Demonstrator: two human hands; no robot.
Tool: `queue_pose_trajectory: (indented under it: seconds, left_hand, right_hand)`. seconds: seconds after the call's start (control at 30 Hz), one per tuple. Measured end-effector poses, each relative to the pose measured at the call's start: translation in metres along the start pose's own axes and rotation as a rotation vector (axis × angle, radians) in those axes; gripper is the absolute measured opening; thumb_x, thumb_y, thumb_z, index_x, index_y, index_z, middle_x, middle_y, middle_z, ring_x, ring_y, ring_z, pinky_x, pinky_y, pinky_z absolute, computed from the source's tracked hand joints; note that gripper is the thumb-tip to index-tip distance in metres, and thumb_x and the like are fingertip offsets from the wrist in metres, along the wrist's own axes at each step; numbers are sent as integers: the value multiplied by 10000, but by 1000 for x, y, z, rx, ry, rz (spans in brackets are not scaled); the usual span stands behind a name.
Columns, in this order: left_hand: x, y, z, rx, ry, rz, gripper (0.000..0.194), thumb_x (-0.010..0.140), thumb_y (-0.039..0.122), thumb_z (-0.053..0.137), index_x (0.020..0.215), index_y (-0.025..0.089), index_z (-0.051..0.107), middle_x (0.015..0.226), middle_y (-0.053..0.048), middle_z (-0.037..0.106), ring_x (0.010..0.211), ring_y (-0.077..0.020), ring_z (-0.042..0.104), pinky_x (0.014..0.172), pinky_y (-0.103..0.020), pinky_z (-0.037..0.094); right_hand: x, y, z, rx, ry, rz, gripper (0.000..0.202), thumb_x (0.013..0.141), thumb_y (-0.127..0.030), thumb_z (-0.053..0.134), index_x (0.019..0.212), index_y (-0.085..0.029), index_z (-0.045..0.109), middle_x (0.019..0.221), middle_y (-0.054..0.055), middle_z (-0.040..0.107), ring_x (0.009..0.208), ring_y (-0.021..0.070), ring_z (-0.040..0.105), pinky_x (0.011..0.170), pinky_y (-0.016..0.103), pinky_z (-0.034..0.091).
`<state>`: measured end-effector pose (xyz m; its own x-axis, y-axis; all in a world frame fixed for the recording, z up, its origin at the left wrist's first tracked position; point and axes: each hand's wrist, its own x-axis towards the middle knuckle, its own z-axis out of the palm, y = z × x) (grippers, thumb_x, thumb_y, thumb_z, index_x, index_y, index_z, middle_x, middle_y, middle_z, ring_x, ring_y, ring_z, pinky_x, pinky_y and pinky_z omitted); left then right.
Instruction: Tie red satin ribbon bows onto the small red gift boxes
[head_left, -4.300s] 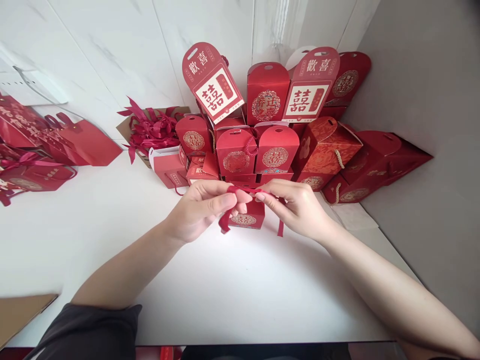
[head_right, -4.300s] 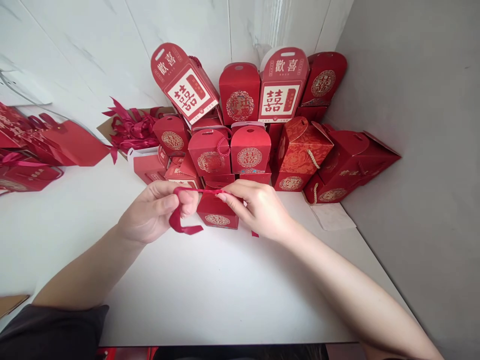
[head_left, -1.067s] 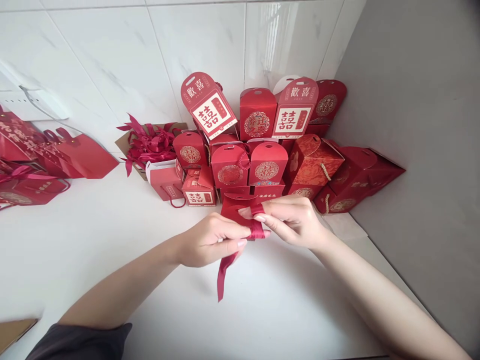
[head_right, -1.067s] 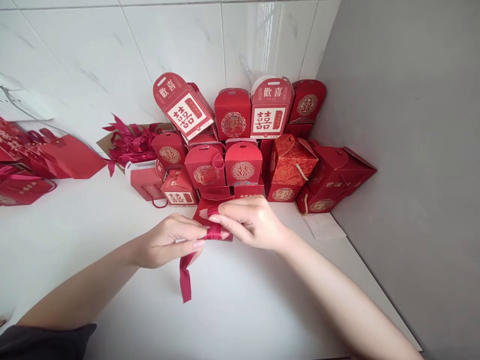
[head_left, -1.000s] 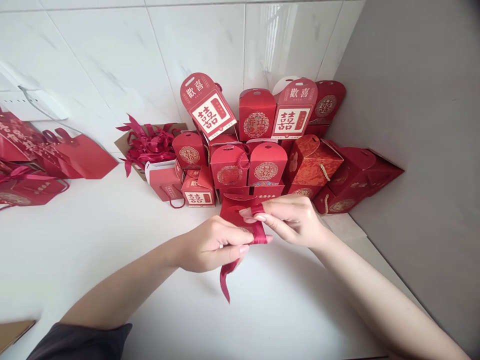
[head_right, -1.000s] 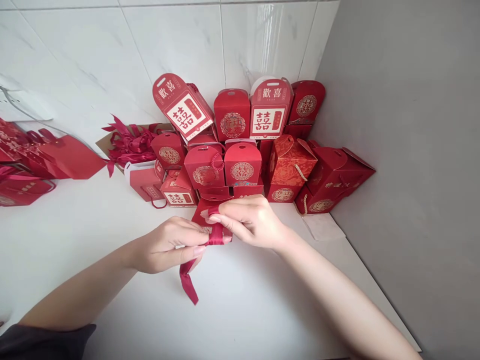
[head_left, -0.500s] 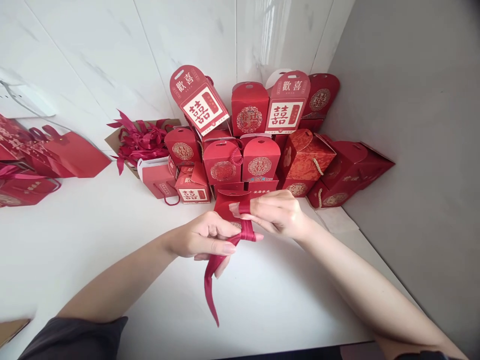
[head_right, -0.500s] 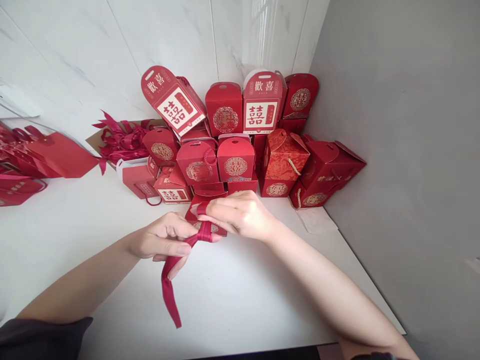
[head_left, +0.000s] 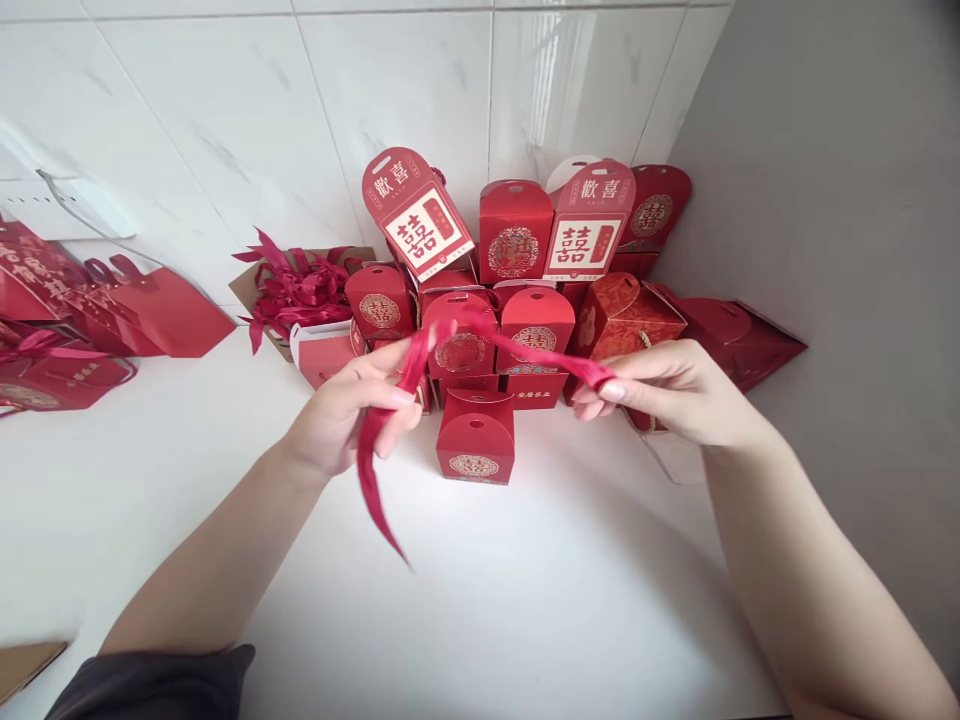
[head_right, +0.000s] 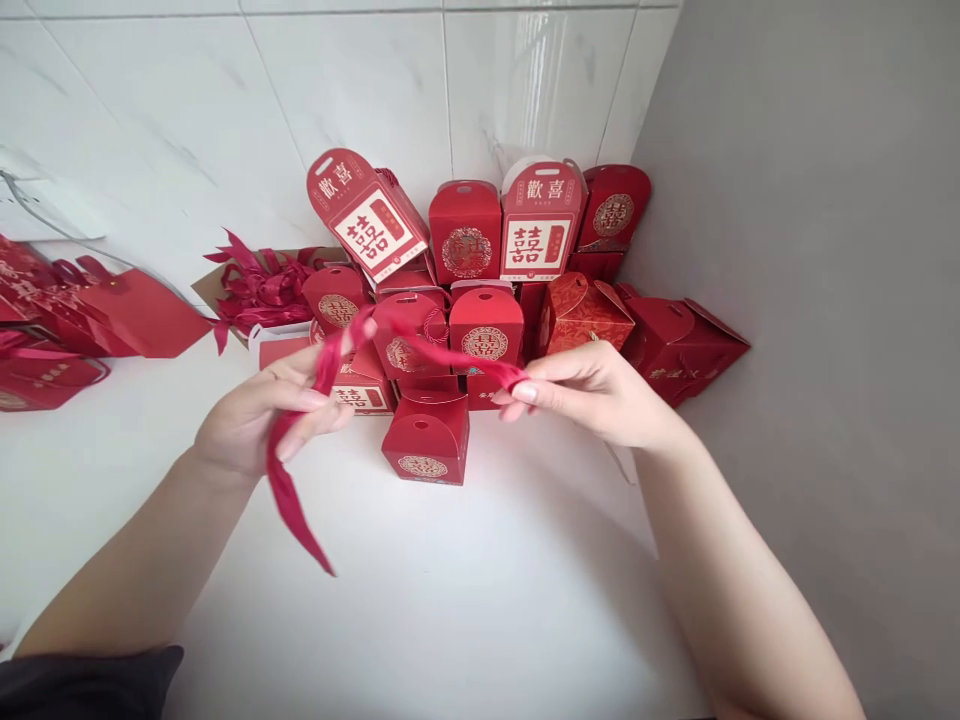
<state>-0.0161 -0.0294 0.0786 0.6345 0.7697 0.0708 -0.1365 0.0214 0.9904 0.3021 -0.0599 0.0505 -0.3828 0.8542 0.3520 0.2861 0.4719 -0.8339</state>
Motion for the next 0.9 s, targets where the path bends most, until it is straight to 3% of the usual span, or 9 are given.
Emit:
queue_pose_trajectory:
  seconds: [0.03,0.13,0.23,0.33,0.43,0.57,0.63,0.73,0.9]
  left_hand:
    - [-1,3,-1,-53,-14,19,525,791,142,504,1311,144,577,346,57,503,333,-62,347,489,-214,313]
    - [-4,7,-4,-66,-96,-19,550,798,147,508,1347,146,555,363,49,514,344,-57,352,513,-223,313]
    - [-4,5,-4,54,-177,-116,437,851,201,551,1278,132,611,411,19,560,377,-68,419,479,-217,295]
    - [-2,0,2,218,-232,-222,325,924,326,544,1131,125,691,392,30,512,351,-62,409,426,-204,279]
    - [0,-5,13,422,-275,-277,347,927,417,549,957,134,747,371,62,415,310,-40,349,374,-183,271]
    - [-3,-10,26,558,-312,-316,324,877,451,612,945,166,751,518,45,489,339,-27,360,315,-158,257]
    - [-7,-11,28,548,-305,-328,323,880,449,608,1017,183,730,586,36,527,360,-22,344,313,-149,249]
    - [-11,-8,28,544,-307,-288,321,893,415,600,1075,177,717,586,29,537,366,-19,317,314,-139,240]
    - [-12,6,18,609,-292,-228,276,881,386,615,905,157,768,449,53,421,318,-29,323,282,-135,255]
  right_hand:
    - [-3,-3,-7,-213,-34,58,223,893,-380,618,907,-224,776,862,41,769,719,199,701,614,302,544]
    - [-10,-4,-20,-855,75,211,242,915,-310,536,991,-248,758,832,37,757,670,219,673,543,315,470]
    - [-17,-3,-23,-1056,41,329,267,879,-249,526,1049,-255,732,867,48,752,703,248,681,527,320,455]
    - [-17,-13,-13,-786,-126,256,278,897,-271,525,1113,-267,700,1053,34,737,857,224,694,691,324,527]
    - [-4,-23,13,-368,-153,101,312,975,-349,447,1192,-241,643,1166,42,693,1016,207,658,878,336,510]
    - [15,-18,57,240,-289,26,323,1007,-377,420,1189,-181,602,1220,74,647,1169,192,584,1030,352,433]
    - [17,-12,72,411,-354,48,301,1006,-375,433,1136,-162,601,1130,79,660,1066,175,615,973,340,459]
    - [13,-11,82,574,-348,88,301,1005,-390,435,1150,-159,564,899,47,666,827,141,631,796,304,498]
    - [3,-27,66,598,-320,46,233,881,-272,665,1077,-164,602,618,-64,507,513,67,483,535,209,436]
